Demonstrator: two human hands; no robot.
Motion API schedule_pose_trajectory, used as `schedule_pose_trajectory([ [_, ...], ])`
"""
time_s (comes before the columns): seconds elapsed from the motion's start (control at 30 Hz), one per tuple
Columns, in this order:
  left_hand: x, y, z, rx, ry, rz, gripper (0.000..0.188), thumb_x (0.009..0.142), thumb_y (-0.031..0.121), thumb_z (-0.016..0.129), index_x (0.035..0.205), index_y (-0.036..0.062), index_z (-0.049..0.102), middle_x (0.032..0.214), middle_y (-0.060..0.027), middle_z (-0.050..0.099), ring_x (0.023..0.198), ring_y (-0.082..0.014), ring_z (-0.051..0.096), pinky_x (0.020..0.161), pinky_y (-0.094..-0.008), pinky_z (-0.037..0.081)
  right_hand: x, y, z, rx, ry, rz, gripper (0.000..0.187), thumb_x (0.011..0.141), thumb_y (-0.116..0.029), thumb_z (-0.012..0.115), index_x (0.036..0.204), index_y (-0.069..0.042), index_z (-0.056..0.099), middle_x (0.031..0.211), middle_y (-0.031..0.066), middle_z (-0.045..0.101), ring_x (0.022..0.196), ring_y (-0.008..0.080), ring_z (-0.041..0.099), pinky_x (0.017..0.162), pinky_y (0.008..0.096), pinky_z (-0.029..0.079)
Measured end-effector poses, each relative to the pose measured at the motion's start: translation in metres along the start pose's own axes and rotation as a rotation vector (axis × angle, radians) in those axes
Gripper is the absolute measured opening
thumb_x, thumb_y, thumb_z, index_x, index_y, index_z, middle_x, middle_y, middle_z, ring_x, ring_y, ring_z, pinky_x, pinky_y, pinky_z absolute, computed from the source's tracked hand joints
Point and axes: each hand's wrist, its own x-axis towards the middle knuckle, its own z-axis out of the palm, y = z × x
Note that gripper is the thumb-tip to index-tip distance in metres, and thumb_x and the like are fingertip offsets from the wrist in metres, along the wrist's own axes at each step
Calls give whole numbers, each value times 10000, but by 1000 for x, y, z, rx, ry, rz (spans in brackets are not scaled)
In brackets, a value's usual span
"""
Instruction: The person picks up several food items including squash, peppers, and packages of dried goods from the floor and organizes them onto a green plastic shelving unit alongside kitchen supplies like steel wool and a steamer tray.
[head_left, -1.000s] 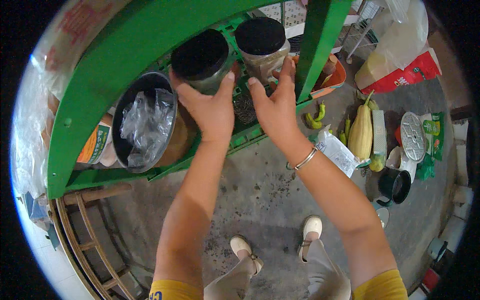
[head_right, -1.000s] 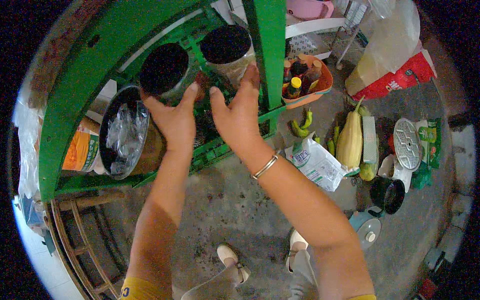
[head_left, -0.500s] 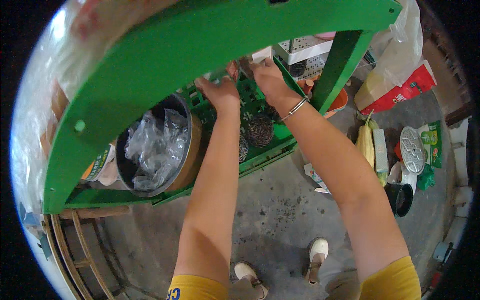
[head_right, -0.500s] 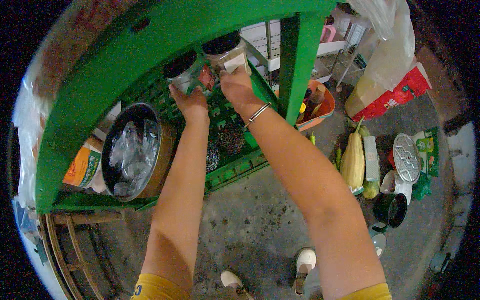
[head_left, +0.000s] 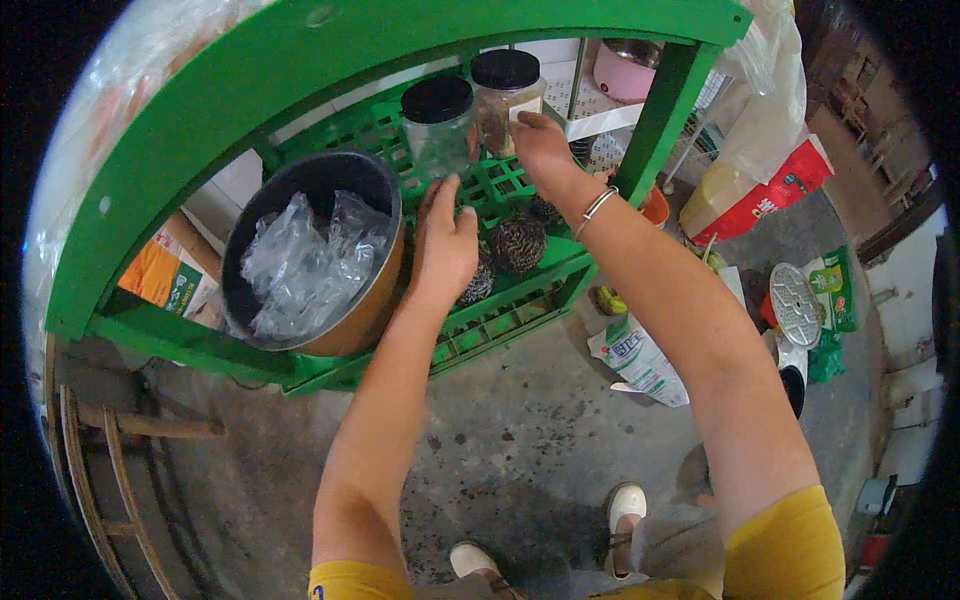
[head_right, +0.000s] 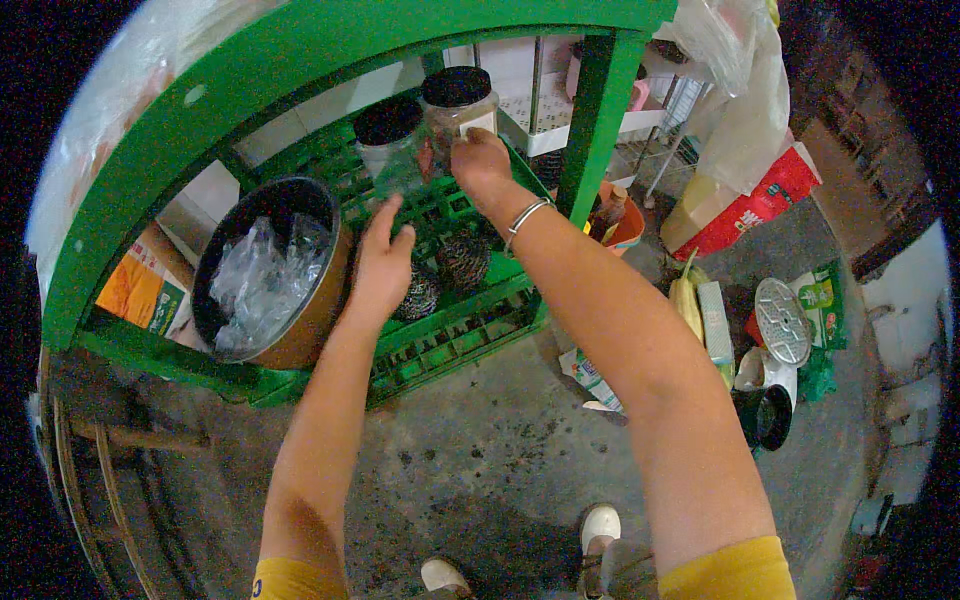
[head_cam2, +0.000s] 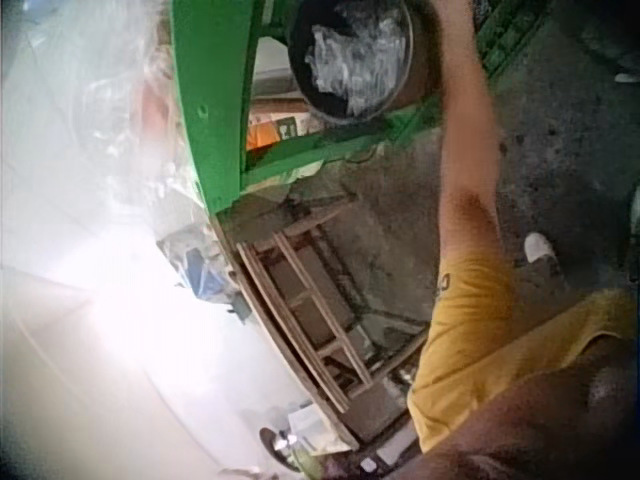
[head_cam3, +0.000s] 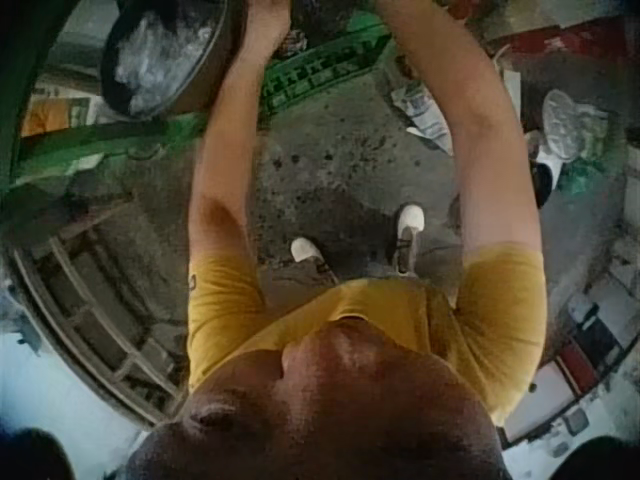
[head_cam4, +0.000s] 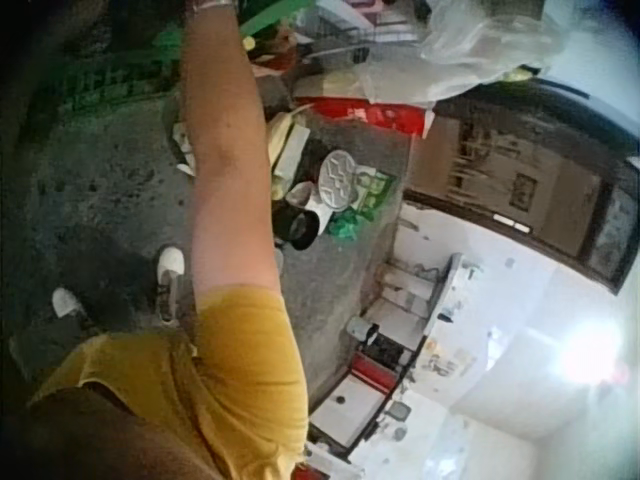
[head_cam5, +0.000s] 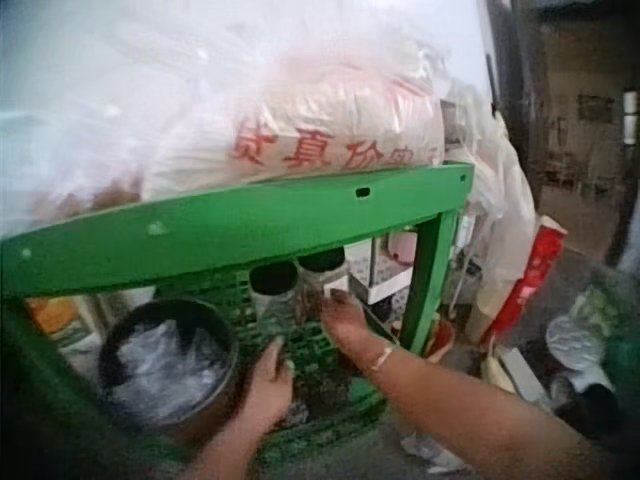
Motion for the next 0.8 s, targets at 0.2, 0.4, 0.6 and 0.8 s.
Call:
schedule_pose_trajectory([
  [0.2, -53, 17, -44, 158, -251, 258, 429, 873, 189, 489, 1247, -8, 418, 1322, -218, 372, 1249, -358, 329, 1032, -401, 278, -11, -9, -26, -2, 57, 25, 544, 744, -194, 640, 1184, 66, 453, 1083, 165, 583, 979, 241, 561, 804, 322, 439],
  [0.4, -74, 0, -60, 385, -411, 419, 529, 843, 278, 554, 1282, 28, 397, 1365, -181, 332, 1286, -337, 283, 1043, -410, 274, -32, -24, 15, -532, -222, -307, 521, 726, -323, 676, 1094, 16, 531, 862, 176, 625, 676, 248, 617, 591, 333, 501],
  [0.6, -73, 6, -60, 280, -350, 446, 533, 812, 267, 589, 1247, 7, 424, 1343, -180, 361, 1262, -338, 322, 1025, -408, 305, 13, 41, 74, -269, -110, -127, 561, 766, -445, 638, 1029, 35, 512, 834, 163, 616, 611, 232, 611, 509, 338, 519],
  [0.8, -75, 3, -49, 214, -268, 545, 432, 790, 197, 606, 1158, -3, 501, 1263, -174, 453, 1203, -325, 408, 988, -402, 357, 55, 67, 94, -111, -47, 126, 638, 737, -426, 656, 1131, 30, 445, 1036, 203, 563, 892, 312, 567, 734, 375, 468],
])
